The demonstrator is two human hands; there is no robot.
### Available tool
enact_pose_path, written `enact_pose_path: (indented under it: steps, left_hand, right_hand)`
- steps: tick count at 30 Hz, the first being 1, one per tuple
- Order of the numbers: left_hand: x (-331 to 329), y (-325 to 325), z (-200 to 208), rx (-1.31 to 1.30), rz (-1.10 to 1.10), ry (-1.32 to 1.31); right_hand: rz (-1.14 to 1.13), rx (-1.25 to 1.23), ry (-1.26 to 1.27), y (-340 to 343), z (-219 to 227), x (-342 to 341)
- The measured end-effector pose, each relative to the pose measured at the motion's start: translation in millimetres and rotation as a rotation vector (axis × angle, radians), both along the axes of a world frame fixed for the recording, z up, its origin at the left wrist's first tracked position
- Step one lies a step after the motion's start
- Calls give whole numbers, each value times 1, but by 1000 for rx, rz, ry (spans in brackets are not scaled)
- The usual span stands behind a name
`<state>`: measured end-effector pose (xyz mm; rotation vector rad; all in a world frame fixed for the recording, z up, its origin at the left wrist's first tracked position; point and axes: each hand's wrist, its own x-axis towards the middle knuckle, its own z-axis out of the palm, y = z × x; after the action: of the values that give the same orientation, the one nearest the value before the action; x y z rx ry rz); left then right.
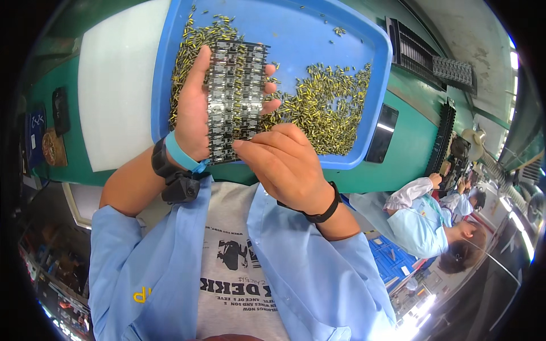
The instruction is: The person holds a circuit board and inserts small electronic components into it by hand, picking them one by one from a plastic tray.
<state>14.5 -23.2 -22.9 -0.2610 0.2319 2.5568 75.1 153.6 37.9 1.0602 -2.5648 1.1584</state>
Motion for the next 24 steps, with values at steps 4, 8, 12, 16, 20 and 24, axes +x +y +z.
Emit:
enact_pose_path:
  steps: [4,8,12,16,20,24]
  left_hand:
    - [1,1,2,-81,21,-24]
    - [2,0,-2,-94,28,7]
    - [3,2,0,-123,48,2]
    - [3,2,0,-143,51,-8]
    - [3,3,-1,-143,56,-17]
    - [4,3,0,-150,63,-16]
  right_hand:
    - [21,88,56,-1,4,-2]
    - [37,157,102,-5,5,-2]
    - [32,191,129,-7,8,-2]
    - [42,209,145,-8,9,-2]
    - [64,222,152,-9,10,-2]
    - [64,223,166,-10,10,-1]
